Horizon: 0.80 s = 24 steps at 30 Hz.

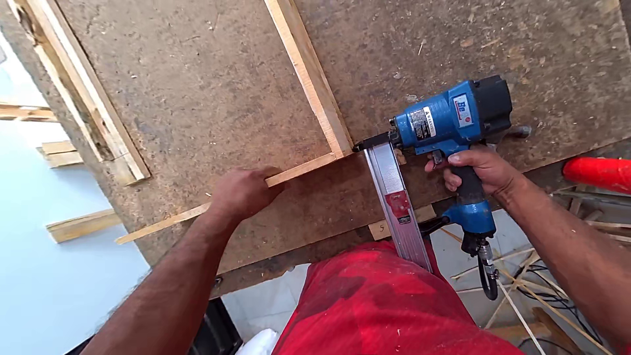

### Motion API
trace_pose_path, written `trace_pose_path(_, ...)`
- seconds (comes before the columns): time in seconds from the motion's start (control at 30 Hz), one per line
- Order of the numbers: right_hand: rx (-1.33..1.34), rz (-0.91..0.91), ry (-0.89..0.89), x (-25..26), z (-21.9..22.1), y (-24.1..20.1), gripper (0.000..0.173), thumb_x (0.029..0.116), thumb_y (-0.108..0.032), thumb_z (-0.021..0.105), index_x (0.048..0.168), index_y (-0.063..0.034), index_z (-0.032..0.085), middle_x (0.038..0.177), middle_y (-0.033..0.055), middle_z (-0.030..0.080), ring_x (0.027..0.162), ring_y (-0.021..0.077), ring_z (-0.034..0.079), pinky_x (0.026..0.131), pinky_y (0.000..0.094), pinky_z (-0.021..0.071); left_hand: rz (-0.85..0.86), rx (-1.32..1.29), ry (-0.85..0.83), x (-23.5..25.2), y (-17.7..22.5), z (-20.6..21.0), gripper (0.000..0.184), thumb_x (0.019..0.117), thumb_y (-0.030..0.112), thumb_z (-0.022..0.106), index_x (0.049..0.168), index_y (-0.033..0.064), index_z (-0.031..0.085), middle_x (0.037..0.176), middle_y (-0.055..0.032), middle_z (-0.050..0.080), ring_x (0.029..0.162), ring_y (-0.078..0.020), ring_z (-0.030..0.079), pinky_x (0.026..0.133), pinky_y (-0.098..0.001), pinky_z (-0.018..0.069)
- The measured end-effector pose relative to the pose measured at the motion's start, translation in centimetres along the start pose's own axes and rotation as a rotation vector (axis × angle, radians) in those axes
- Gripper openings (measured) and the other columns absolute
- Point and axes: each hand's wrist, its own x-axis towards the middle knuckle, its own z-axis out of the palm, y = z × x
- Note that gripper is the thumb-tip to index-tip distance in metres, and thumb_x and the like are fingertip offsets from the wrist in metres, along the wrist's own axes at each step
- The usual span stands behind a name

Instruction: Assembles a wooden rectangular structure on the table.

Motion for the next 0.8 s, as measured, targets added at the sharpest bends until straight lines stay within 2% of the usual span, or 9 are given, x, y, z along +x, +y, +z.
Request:
trace_pose_path(0.17,-0.012,0.048,-0.005,0.8,-0.1,0.3,0.029,0.0969,-0.021,0.057,0.119,-0.0053,0.067,0.107,0.0169,0.074,0.055,0.0133,0.065,0.055,0.0281,0.0585,0.042,-0.036,0.043,-0.1,-0.2,0.4,0.022,0.0936,0.042,0.074,0.109,0.0258,0.077,0.082,-0.0107,0.075,0.077,-0.0366,0.072,0.067,-0.0663,0.0532)
trace_pose_path(0.3,0.001,0.112,0.005,1.3,-0.3,0.2,0.031,0.0920,-0.021,0.062,0.119,-0.0065,0.065,0.093,0.0103,0.070,0.055,0.0118,0.062,0.055,0.0288,0.0588,0.001,-0.022,-0.009,0.3,0.2,0.1,0.023,0.0945,0.042,0.073,0.109,0.0244,0.076,0.081,-0.0121,0.074,0.078,-0.0378,0.072,0.066,-0.0655,0.0531)
trace_pose_path(0.37,0.013,0.115,-0.016,1.4,-0.3,0.4,0.031,0.0917,-0.021,0.063,0.120,-0.0065,0.064,0.091,0.0090,0.068,0.056,0.0118,0.062,0.055,0.0293,0.0593,0.012,-0.020,-0.013,0.2,0.2,0.3,0.022,0.0958,0.040,0.071,0.108,0.0220,0.075,0.080,-0.0127,0.073,0.077,-0.0385,0.072,0.065,-0.0654,0.0534)
trace_pose_path(0.47,0.009,0.078,-0.032,1.1,-0.1,0.0,0.033,0.0942,-0.023,0.063,0.122,-0.0051,0.066,0.103,0.0145,0.073,0.058,0.0128,0.065,0.057,0.0285,0.0594,0.056,-0.018,0.028,0.2,-0.2,0.5,0.021,0.0960,0.040,0.070,0.107,0.0217,0.075,0.078,-0.0108,0.073,0.073,-0.0361,0.072,0.063,-0.0637,0.0539)
trace_pose_path(0.57,0.014,0.065,-0.040,0.3,0.2,-0.3,0.034,0.0949,-0.023,0.063,0.125,-0.0071,0.067,0.117,0.0190,0.073,0.061,0.0142,0.067,0.058,0.0283,0.0593,0.097,-0.037,0.058,0.3,-0.6,0.9,0.020,0.0946,0.037,0.071,0.105,0.0206,0.075,0.077,-0.0100,0.073,0.070,-0.0351,0.071,0.060,-0.0630,0.0536)
trace_pose_path(0.67,0.027,0.043,-0.051,0.2,0.2,-0.3,0.032,0.0949,-0.023,0.063,0.124,-0.0101,0.068,0.117,0.0194,0.073,0.060,0.0144,0.068,0.058,0.0280,0.0588,0.067,-0.036,0.025,0.3,-0.4,0.7,0.021,0.0953,0.038,0.071,0.108,0.0213,0.075,0.081,-0.0113,0.074,0.075,-0.0367,0.072,0.064,-0.0647,0.0541)
trace_pose_path(0.8,0.028,0.046,-0.086,0.7,0.3,-0.4,0.032,0.0944,-0.023,0.064,0.123,-0.0075,0.067,0.113,0.0187,0.073,0.060,0.0149,0.067,0.059,0.0293,0.0603,0.095,-0.035,0.056,0.3,-0.7,0.8,0.022,0.0949,0.037,0.071,0.107,0.0198,0.076,0.080,-0.0116,0.074,0.073,-0.0363,0.072,0.063,-0.0642,0.0537)
